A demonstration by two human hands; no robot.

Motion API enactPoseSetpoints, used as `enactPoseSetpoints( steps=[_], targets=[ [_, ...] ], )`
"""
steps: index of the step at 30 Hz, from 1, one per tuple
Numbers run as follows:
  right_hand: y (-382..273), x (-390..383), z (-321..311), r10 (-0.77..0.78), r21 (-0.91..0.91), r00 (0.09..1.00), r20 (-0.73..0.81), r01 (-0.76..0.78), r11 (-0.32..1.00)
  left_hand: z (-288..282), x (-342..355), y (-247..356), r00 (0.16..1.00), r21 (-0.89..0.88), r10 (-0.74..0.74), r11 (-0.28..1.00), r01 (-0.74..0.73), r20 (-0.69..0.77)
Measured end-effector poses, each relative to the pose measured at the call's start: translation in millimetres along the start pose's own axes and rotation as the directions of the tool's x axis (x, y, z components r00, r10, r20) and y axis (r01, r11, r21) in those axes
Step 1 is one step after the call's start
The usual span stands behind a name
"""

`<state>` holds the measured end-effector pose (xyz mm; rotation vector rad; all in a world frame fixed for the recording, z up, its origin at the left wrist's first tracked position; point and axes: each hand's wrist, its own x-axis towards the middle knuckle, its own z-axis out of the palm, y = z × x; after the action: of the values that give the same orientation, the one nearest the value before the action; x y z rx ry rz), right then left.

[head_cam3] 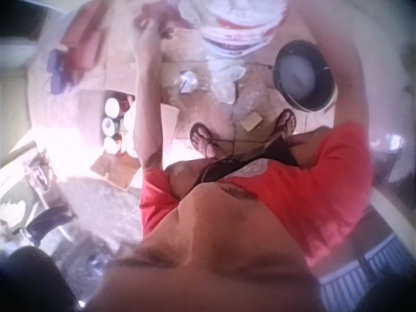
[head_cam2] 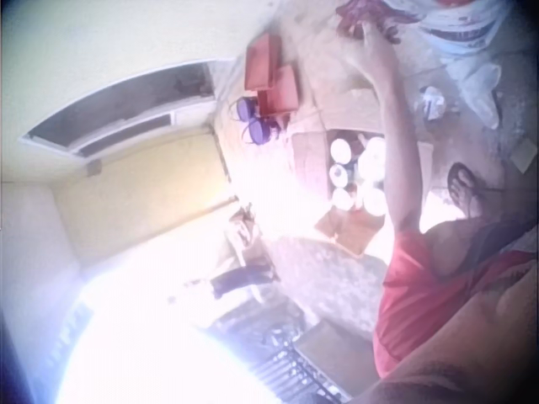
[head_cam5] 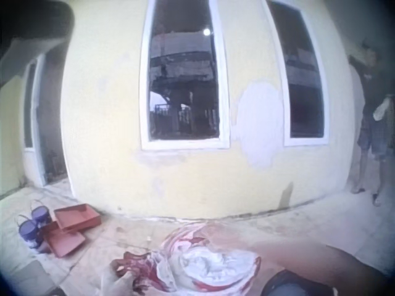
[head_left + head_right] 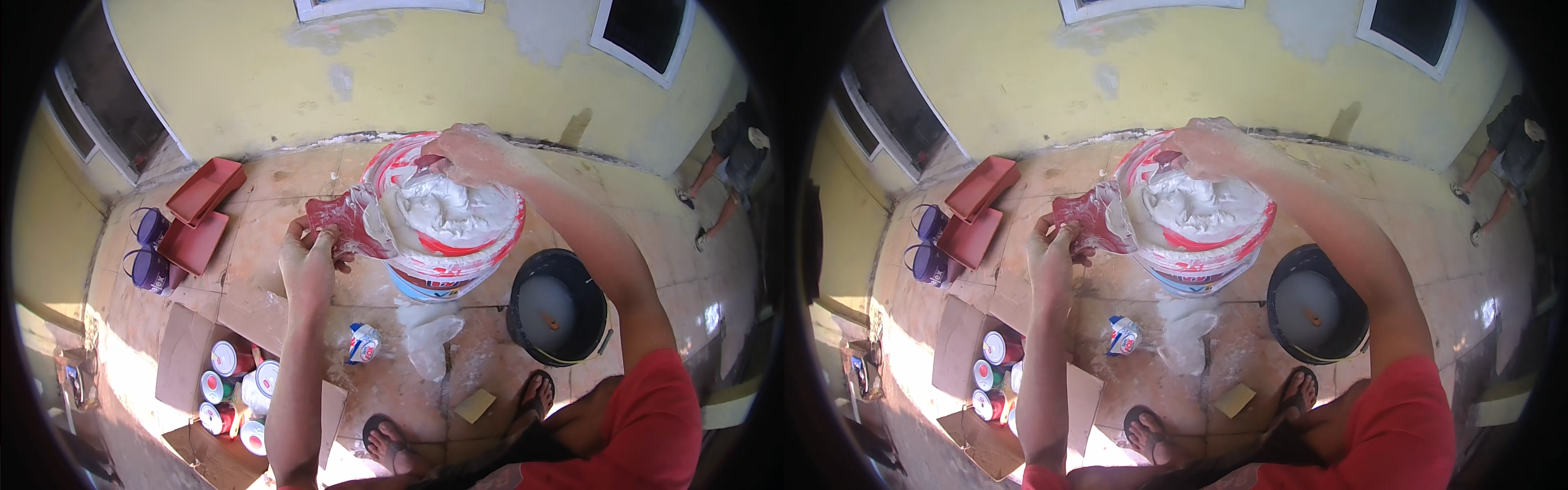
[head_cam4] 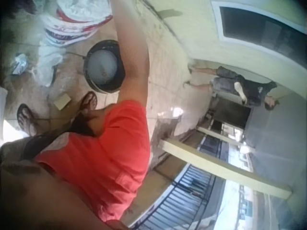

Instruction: The person mixes white plaster in a bucket using a trowel, then applies the plaster to a wall near a window frame. The person uses a trowel to spread and smooth the plaster on the wall surface.

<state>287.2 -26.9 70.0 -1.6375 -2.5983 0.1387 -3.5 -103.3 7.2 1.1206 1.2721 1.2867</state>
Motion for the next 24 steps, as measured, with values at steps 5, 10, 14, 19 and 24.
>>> enactPoseSetpoints(
  steps=[5, 10, 14, 19, 24],
  targets=[
    [33, -53, 13, 0.219, 0.076, 0.929, -0.299, -0.205, 0.976, 7, 1, 0, 0.998, -0.004, 0.009, 1.000, -0.009, 0.054],
    [15, -75, 31, 0.134, 0.160, 0.946, -0.294, -0.090, 0.983, 23, -7, 9, 0.997, 0.073, -0.005, 0.997, -0.001, 0.083],
    [8, -78, 21, 0.118, 0.122, 0.923, -0.366, -0.078, 0.989, 33, -8, 16, 0.994, 0.065, -0.004, 0.998, -0.004, 0.111],
    [4, -93, 9, 0.281, 0.242, 0.892, -0.354, -0.203, 0.949, 38, -7, 18, 0.993, 0.076, 0.007, 0.997, -0.016, 0.121],
    [20, -92, 15, 0.460, 0.930, 0.828, -0.320, 0.182, 0.319, 49, -8, 8, 0.964, -0.118, -0.163, 0.975, 0.190, 0.210]
  ],
)
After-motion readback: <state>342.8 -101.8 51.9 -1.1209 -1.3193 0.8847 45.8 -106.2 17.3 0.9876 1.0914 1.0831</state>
